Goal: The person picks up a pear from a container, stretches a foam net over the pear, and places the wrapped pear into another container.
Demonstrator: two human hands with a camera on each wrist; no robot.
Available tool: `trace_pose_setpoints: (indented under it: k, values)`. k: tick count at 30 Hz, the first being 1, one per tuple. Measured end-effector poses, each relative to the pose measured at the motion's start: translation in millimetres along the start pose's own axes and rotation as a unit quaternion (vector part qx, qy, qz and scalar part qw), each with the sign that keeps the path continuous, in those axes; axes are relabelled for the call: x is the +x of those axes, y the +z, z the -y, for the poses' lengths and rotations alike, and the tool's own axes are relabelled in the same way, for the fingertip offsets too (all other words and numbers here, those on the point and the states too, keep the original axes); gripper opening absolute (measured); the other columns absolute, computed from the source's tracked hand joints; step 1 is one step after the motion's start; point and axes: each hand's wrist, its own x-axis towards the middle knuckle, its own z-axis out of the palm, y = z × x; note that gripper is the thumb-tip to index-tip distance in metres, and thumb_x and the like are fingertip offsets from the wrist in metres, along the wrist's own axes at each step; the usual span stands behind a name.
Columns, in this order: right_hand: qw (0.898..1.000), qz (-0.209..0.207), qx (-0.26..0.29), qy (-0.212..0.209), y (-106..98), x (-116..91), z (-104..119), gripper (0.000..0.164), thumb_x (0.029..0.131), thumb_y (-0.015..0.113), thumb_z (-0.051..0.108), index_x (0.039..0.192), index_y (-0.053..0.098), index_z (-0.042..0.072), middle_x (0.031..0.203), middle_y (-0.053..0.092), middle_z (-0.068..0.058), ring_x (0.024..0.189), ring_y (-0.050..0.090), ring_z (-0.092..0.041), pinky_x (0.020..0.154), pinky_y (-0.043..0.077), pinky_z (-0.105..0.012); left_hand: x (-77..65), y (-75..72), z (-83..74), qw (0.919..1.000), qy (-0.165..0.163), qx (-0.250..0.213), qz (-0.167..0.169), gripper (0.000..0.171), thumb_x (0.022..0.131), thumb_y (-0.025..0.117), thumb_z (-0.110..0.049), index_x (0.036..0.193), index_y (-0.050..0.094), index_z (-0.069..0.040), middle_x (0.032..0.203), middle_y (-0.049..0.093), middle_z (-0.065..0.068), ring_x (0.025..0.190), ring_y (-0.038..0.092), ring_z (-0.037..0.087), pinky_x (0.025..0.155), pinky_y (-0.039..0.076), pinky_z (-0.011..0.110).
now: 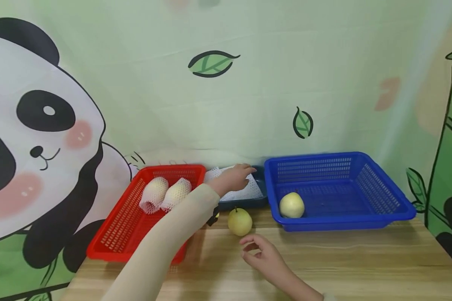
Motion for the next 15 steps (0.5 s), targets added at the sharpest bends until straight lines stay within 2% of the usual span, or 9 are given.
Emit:
trace_pose_setpoints:
  k: [5,8,9,11,13,15]
  values:
    - [1.000,0.009,0.003,0.006,-2.1,0.7,0.1,0.027,0.096,0.065,0.008,0.117,0.060,-0.009,0.118,0.063,-0.030,0.096,0.059,0.011,0.075,0.055,-0.020,19.4,15.7,-2.4,0.9972,0.017,0.068,0.026,0.049,0.106,0.048,-0.014,0.154,0.046,-0.021,0.162,0.045,-0.001,0.151,0.042,0.018,0.116,0.047,0.039]
    - [1.000,0.014,0.006,0.014,-4.2,-0.1,-0.2,0.027,0.096,0.065,0.008,0.117,0.060,-0.009,0.120,0.063,-0.032,0.096,0.059,0.011,0.076,0.055,-0.020,36.1,29.3,1.0,0.9956,0.026,0.077,0.047,0.051,0.105,0.049,-0.012,0.155,0.046,-0.023,0.163,0.044,-0.004,0.154,0.038,0.016,0.118,0.045,0.040]
    - [1.000,0.014,0.007,0.017,-5.1,-0.3,-0.4,0.028,0.096,0.065,0.008,0.118,0.060,-0.009,0.121,0.062,-0.032,0.096,0.059,0.011,0.076,0.054,-0.020,45.5,40.1,6.1,0.9958,0.033,0.077,0.037,0.050,0.105,0.049,-0.012,0.153,0.049,-0.025,0.161,0.046,-0.005,0.152,0.039,0.016,0.117,0.047,0.041]
    - [1.000,0.014,0.011,0.023,-7.2,-1.0,0.0,0.026,0.097,0.064,0.007,0.118,0.061,-0.008,0.123,0.061,-0.033,0.096,0.059,0.011,0.077,0.055,-0.020,55.0,47.9,8.8,0.9959,0.031,0.076,0.037,0.049,0.104,0.050,-0.011,0.151,0.051,-0.026,0.159,0.049,-0.005,0.151,0.041,0.015,0.116,0.048,0.041]
    - [0.999,0.012,0.013,0.027,-9.1,-1.6,0.1,0.026,0.097,0.064,0.007,0.118,0.061,-0.008,0.125,0.061,-0.033,0.096,0.059,0.010,0.077,0.055,-0.020,59.7,51.4,8.9,0.9953,0.031,0.084,0.036,0.048,0.103,0.051,-0.011,0.149,0.054,-0.027,0.157,0.051,-0.005,0.150,0.043,0.015,0.114,0.049,0.041]
    - [0.999,0.012,0.014,0.028,-10.8,-2.1,0.3,0.026,0.097,0.064,0.008,0.118,0.061,-0.007,0.126,0.061,-0.033,0.096,0.059,0.010,0.077,0.055,-0.020,58.6,51.0,5.4,0.9928,0.030,0.110,0.037,0.047,0.104,0.052,-0.012,0.148,0.055,-0.029,0.156,0.052,-0.005,0.149,0.045,0.015,0.113,0.050,0.040]
